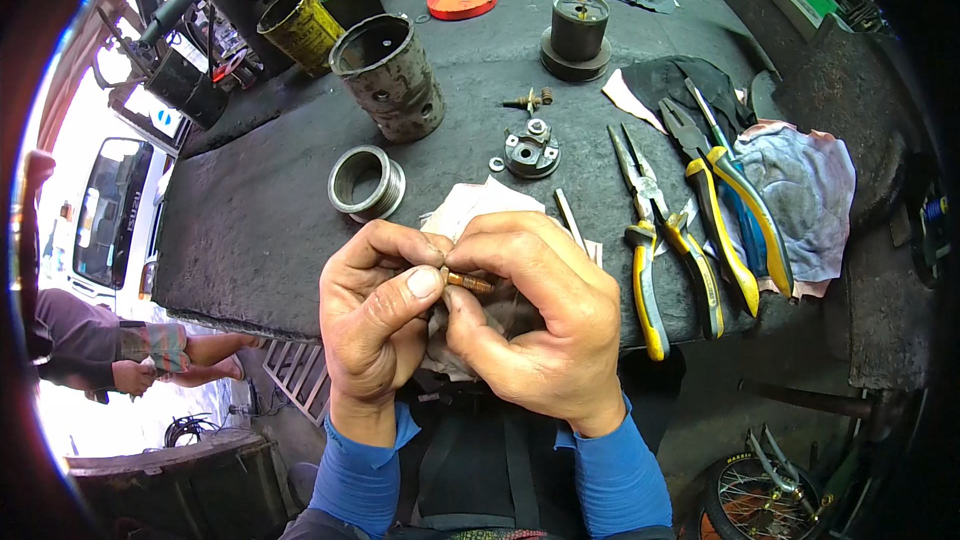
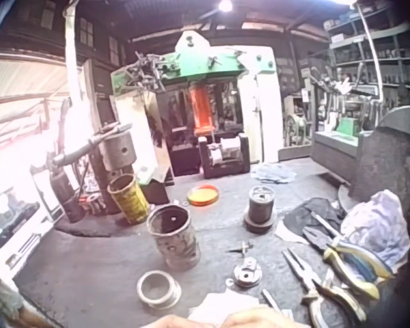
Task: The person uses a screwdriver and pliers to disassemble a small mechanical component on a workbench. They remove a pin and separate the parts, then wipe the pieces with a cloth.
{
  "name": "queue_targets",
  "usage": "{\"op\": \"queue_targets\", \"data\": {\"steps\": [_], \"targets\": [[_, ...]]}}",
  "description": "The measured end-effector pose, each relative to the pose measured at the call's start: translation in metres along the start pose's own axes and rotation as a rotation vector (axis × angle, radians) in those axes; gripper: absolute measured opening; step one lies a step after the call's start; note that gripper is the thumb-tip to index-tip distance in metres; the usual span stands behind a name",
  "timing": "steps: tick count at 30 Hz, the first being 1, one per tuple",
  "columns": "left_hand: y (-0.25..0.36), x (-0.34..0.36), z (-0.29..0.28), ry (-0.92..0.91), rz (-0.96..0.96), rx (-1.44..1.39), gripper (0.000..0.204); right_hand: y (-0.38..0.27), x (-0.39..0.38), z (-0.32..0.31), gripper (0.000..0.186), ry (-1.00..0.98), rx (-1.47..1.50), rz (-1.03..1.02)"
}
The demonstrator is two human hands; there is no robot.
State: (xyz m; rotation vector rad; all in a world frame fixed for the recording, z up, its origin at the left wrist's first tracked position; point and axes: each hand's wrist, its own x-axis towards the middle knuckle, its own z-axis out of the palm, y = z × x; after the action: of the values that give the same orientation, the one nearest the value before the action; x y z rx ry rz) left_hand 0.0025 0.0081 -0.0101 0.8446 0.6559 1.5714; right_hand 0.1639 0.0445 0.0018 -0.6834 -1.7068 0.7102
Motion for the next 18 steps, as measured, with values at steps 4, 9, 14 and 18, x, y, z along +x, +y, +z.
{"op": "queue_targets", "data": {"steps": [4,9,14,18], "targets": [[0.0003,0.0016,0.0015,0.015,0.018,-0.018,0.013,0.0022,0.0012,0.0020,0.028,0.017,0.002,-0.012],[0.0003,0.0047,0.0002,0.014,0.020,-0.011,0.013,0.0033,0.0026,0.0035,0.028,0.030,-0.011,-0.008],[0.0000,0.0045,0.0005,0.012,0.023,-0.013,0.012,0.0045,0.0024,0.0030,0.028,0.028,-0.009,-0.023],[-0.0020,0.0040,-0.0014,0.013,0.038,-0.029,0.014,0.0071,-0.0037,0.0104,0.028,0.102,0.110,0.089]]}}
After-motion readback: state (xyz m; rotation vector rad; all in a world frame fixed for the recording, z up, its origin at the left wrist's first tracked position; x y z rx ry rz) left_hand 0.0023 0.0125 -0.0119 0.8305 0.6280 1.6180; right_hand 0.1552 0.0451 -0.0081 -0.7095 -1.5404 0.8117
